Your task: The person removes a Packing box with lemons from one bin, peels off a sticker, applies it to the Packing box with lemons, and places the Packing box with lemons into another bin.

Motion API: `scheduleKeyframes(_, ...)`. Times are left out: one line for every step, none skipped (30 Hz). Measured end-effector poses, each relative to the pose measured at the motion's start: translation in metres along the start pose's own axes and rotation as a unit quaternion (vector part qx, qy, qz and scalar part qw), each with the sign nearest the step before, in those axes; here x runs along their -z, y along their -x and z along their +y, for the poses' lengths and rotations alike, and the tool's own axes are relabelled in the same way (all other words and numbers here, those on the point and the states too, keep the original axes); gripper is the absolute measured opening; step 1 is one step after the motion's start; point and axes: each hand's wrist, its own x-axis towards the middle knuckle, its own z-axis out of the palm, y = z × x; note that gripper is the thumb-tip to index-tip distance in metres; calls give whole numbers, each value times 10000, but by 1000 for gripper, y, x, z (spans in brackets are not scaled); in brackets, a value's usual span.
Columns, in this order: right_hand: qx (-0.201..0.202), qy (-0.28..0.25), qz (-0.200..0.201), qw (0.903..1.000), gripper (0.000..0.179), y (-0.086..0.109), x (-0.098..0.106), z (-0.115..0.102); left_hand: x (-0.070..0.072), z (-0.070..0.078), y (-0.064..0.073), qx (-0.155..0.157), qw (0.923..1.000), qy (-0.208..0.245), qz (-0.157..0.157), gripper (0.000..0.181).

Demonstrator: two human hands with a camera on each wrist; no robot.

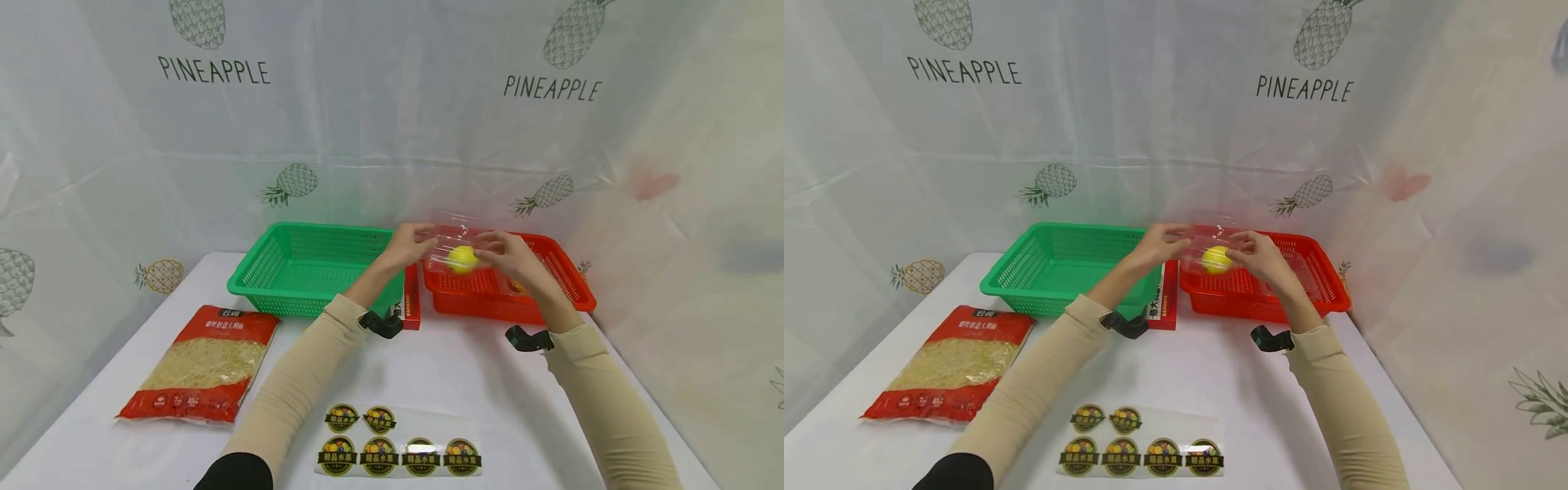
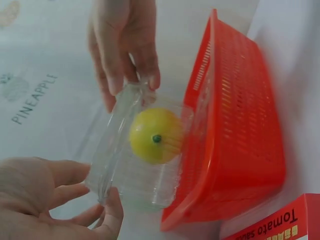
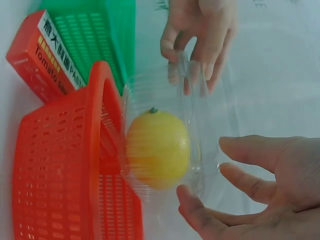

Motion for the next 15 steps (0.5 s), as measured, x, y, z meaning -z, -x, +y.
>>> scheduleKeyframes(-6, -63, 21, 10000, 52, 0, -1, 0, 2, 0, 2, 12, 9999, 98, -30, 49)
scheduleKeyframes(-34, -158, 49, 9999, 53, 0, -2, 1, 4, -1, 4, 23, 9998, 198, -66, 50)
scheduleKeyframes(-87, -268, 93, 9996, 53, 0, -3, 1, 6, -1, 6, 16, 9996, 266, -103, 50)
scheduleKeyframes(-115, -379, 119, 9991, 53, -1, -3, 1, 8, -1, 7, 14, 9994, 322, -142, 51)
scheduleKeyframes(-132, -482, 147, 9986, 54, -1, -4, 1, 11, -2, 9, 13, 9991, 392, -177, 51)
scheduleKeyframes(-156, -593, 168, 9980, 56, -1, -4, 1, 13, -2, 11, 20, 9987, 464, -199, 51)
scheduleKeyframes(-196, -697, 202, 9972, 56, -1, -4, 1, 15, -3, 14, 36, 9985, 504, -217, 50)
scheduleKeyframes(-226, -793, 220, 9964, 56, -2, -4, 1, 17, -4, 16, 60, 9984, 523, -225, 50)
scheduleKeyframes(-250, -862, 229, 9957, 57, -2, -3, 1, 20, -4, 19, 93, 9983, 524, -234, 49)
scheduleKeyframes(-273, -903, 222, 9953, 57, -1, -3, 1, 22, -5, 21, 129, 9984, 492, -235, 49)
scheduleKeyframes(-305, -931, 219, 9949, 58, -1, -3, 1, 23, -6, 24, 162, 9983, 503, -238, 48)
scheduleKeyframes(-342, -953, 215, 9946, 60, -1, -2, 1, 25, -7, 26, 190, 9985, 449, -241, 48)
scheduleKeyframes(-376, -970, 216, 9943, 61, -1, -2, 0, 27, -8, 29, 212, 9987, 388, -248, 48)
scheduleKeyframes(-385, -972, 200, 9943, 62, -1, -2, 0, 28, -9, 32, 218, 9989, 333, -253, 48)
scheduleKeyframes(-379, -979, 181, 9943, 64, -1, -2, -1, 30, -10, 35, 212, 9990, 300, -267, 48)
